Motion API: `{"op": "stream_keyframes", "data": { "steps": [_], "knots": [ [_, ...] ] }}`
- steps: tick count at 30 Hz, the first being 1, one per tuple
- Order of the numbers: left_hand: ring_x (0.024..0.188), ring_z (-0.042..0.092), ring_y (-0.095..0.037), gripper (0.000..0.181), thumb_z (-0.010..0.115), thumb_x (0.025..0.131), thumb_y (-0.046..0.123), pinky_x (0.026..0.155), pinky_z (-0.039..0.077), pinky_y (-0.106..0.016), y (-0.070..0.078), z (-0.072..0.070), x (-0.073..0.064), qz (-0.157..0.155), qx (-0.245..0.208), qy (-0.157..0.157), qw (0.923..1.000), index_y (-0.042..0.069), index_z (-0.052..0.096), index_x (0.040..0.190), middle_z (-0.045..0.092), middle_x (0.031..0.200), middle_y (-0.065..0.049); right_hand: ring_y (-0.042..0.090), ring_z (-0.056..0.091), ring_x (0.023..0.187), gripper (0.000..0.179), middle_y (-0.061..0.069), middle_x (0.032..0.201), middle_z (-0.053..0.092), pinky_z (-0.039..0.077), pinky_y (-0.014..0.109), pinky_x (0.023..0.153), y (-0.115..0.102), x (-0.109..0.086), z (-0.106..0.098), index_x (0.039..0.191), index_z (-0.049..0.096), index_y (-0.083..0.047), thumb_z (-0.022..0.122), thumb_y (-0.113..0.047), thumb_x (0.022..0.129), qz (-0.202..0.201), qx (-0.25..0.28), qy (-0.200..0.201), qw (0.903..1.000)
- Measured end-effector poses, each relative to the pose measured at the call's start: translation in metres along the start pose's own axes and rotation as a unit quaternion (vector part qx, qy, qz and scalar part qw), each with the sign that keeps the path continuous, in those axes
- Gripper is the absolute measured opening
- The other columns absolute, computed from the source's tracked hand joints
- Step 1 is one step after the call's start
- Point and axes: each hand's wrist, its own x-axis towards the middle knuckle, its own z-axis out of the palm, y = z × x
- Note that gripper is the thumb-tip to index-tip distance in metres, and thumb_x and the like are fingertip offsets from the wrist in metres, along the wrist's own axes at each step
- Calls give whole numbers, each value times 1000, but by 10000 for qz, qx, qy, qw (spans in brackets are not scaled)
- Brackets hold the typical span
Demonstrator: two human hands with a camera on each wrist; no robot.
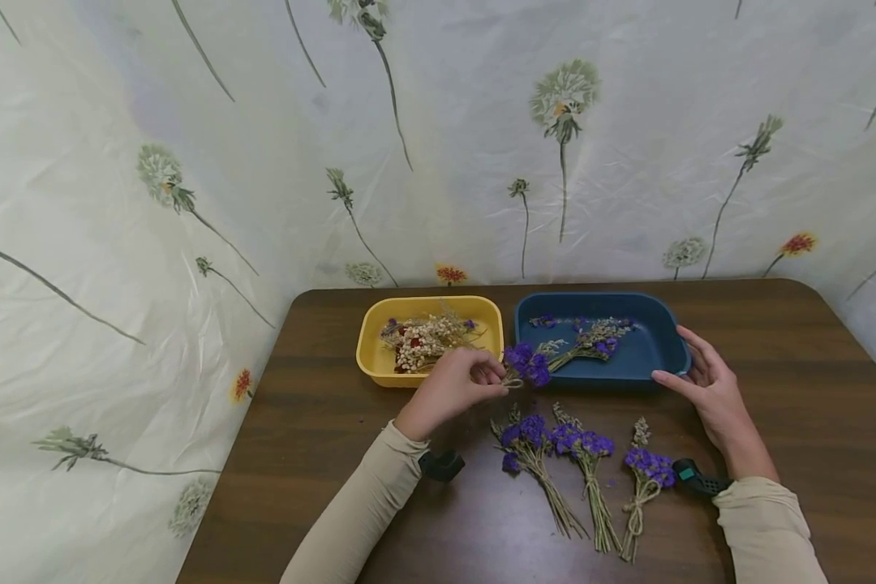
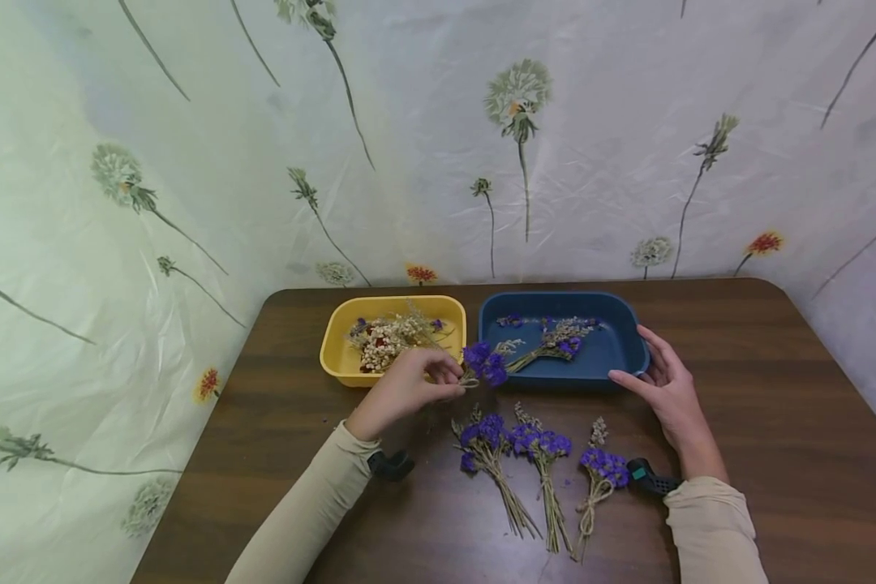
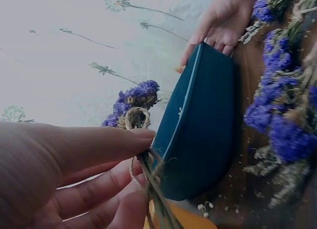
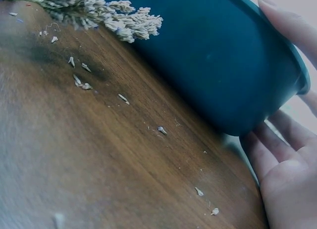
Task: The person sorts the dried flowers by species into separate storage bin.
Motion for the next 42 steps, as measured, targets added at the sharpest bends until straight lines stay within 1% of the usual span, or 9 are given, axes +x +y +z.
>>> {"op": "stream_keyframes", "data": {
  "steps": [11, 16, 22, 24, 25, 26, 31, 33, 42],
  "knots": [
    [71, 65, -5, 13, 84, 88, 20, 67, 51, -18, 10, 3, 44, 66, 153, -383, 9991, 13, 77, 96, 74, 83, 3, 7, 29, 155, 81, 3, 174, 20, 41, 1, 96, 1, 1, 0, 164, 29, -24, 68, 1, 97, -19, 41, 27, 10000],
    [73, 66, -5, 11, 82, 90, 20, 69, 52, -18, 15, 6, 57, -16, 52, -517, 9986, 14, 77, 96, 73, 83, 5, 7, 33, 153, 81, 4, 173, 22, 42, 1, 93, 1, 1, 0, 164, 29, -24, 68, 0, 97, -14, -34, 24, 10000],
    [77, 67, -5, 10, 81, 91, 19, 72, 53, -18, 21, 10, 74, 83, 70, -720, 9973, 13, 77, 97, 74, 85, 5, 6, 34, 152, 81, 3, 173, 23, 42, 1, 92, 1, 1, 1, 164, 30, -24, 68, 0, 97, -33, -11, 19, 10000],
    [75, 67, -4, 11, 82, 90, 19, 72, 54, -18, 25, 12, 81, 95, 195, -788, 9967, 12, 77, 97, 75, 84, 4, 3, 37, 149, 81, 3, 172, 25, 43, 1, 93, 1, 1, 2, 164, 30, -23, 68, 2, 96, -59, 104, 17, 9999],
    [74, 67, -3, 11, 82, 90, 19, 78, 55, -18, 27, 13, 85, 93, 256, -816, 9963, 12, 77, 96, 76, 84, 4, 3, 37, 149, 81, 2, 172, 25, 43, 1, 92, 0, 1, 1, 164, 30, -23, 68, 2, 96, -61, 112, 17, 9999],
    [74, 67, -3, 10, 82, 90, 19, 78, 55, -19, 30, 13, 89, 101, 337, -831, 9959, 12, 77, 96, 76, 84, 4, 3, 36, 149, 81, 2, 172, 24, 43, 1, 92, 0, 1, 1, 164, 30, -23, 68, 2, 96, -62, 117, 16, 9999],
    [73, 66, -3, 10, 82, 90, 21, 75, 54, -18, 41, 17, 104, 68, 659, -938, 9934, 14, 76, 94, 75, 83, 6, 5, 31, 154, 81, 0, 173, 22, 42, 1, 92, -1, 0, 0, 164, 30, -25, 68, 1, 97, -33, 43, 12, 10000],
    [74, 66, -4, 10, 82, 90, 22, 67, 51, -16, 44, 21, 109, 62, 749, -1006, 9921, 15, 76, 94, 75, 83, 7, 5, 33, 153, 81, 1, 173, 23, 42, 1, 92, 0, 1, 0, 164, 30, -24, 68, 1, 97, -45, 55, 9, 10000],
    [74, 65, -5, 11, 82, 90, 20, 67, 50, -15, 55, 42, 127, 4, 1039, -1331, 9856, 16, 75, 96, 73, 84, 7, 4, 34, 152, 81, 0, 172, 24, 42, 2, 93, 1, 1, 1, 164, 30, -23, 67, 2, 97, -98, 106, -14, 9999]
  ]
}}
